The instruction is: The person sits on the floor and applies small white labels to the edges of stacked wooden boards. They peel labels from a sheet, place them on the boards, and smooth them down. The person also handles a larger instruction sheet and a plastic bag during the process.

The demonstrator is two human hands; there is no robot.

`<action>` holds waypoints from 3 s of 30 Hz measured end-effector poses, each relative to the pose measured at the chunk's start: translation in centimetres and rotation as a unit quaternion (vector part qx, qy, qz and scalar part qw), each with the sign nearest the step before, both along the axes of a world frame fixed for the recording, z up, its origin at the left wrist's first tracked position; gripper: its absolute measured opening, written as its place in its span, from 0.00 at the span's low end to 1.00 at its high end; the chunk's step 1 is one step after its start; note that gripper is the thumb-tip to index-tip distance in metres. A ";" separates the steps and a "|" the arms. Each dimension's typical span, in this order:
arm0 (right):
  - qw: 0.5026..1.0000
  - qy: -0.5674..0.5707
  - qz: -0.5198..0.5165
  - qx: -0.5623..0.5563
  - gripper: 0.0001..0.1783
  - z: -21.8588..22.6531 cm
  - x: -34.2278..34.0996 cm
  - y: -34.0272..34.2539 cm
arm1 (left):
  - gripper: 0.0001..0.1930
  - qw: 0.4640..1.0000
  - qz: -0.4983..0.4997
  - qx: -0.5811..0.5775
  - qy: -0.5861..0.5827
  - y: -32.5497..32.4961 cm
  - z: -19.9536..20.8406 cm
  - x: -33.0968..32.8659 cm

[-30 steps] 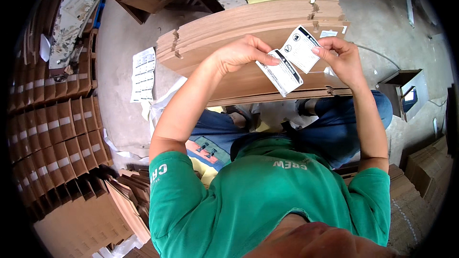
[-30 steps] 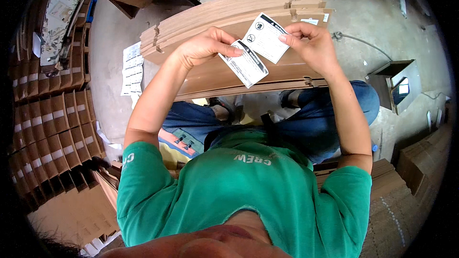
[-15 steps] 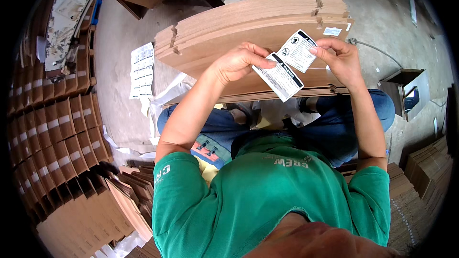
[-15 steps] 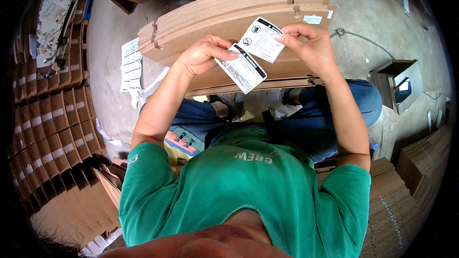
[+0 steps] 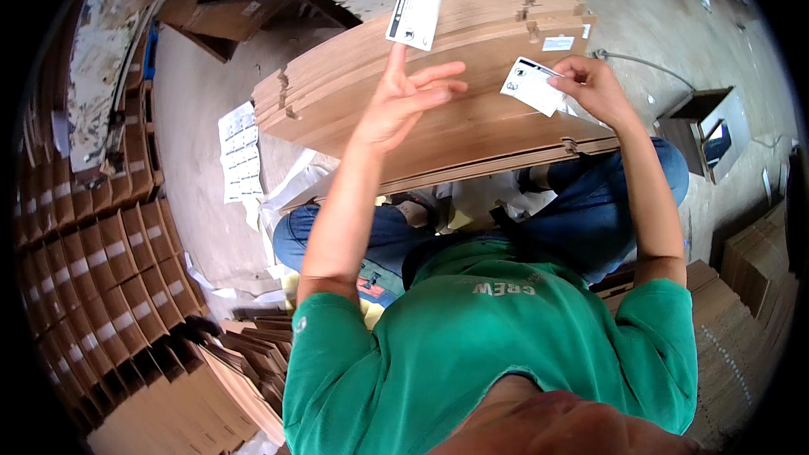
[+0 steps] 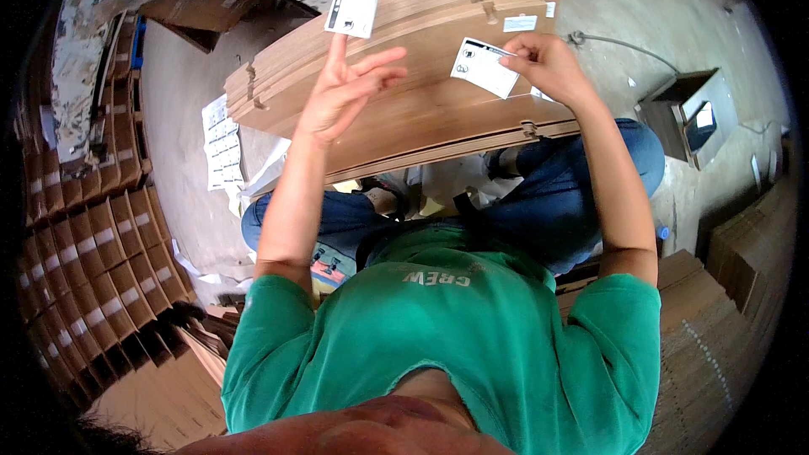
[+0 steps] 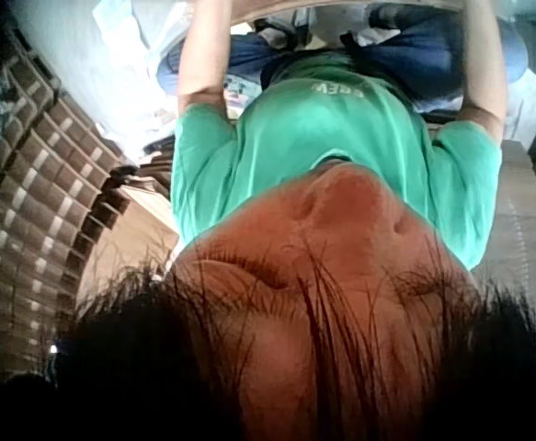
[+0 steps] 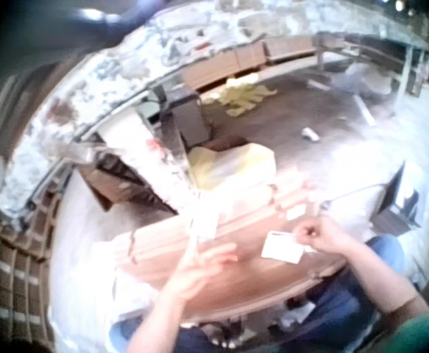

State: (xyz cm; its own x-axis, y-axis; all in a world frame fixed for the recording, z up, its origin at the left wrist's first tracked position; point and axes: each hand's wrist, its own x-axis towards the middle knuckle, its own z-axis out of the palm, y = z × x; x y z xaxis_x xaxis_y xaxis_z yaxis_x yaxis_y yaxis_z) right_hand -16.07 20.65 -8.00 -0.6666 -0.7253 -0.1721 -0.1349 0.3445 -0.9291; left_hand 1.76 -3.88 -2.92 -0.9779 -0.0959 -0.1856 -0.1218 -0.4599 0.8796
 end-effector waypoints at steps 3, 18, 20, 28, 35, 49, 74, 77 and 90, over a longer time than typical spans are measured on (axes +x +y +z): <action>0.996 0.022 0.057 0.058 0.03 -1.6 -0.8 0.4 | 0.54 0.983 0.056 -0.176 0.001 4.1 -2.9 -3.7; 0.984 0.059 -0.100 0.134 0.32 -7.6 -7.1 2.9 | 0.44 0.771 0.156 -0.617 0.028 12.7 -13.2 -12.0; 0.953 0.215 -0.152 0.152 0.28 -7.9 -7.3 3.2 | 0.44 0.753 0.158 -0.637 0.034 12.5 -14.0 -12.6; 0.983 0.004 0.091 0.159 0.06 -8.0 -6.9 3.0 | 0.45 0.719 0.157 -0.673 0.078 11.2 -15.1 -14.1; 0.965 0.105 0.166 0.173 0.07 -9.7 -6.8 0.5 | 0.43 0.712 0.131 -0.688 0.056 11.4 -15.1 -14.0; 0.968 0.196 0.095 0.127 0.12 -12.0 -7.4 -0.8 | 0.45 0.729 0.061 -0.678 -0.071 11.2 -13.7 -12.3; 0.947 -0.055 -0.311 -0.057 0.07 -7.9 -9.1 0.2 | 0.38 0.870 0.346 -0.329 0.119 4.1 0.2 3.3; 0.937 -0.078 -0.335 -0.067 0.07 -7.7 -8.8 -0.3 | 0.37 0.873 0.331 -0.335 0.128 4.7 0.9 2.9; 0.891 -0.244 -0.381 -0.031 0.12 -5.8 -7.9 0.4 | 0.26 0.941 0.237 -0.230 0.070 5.9 2.5 1.3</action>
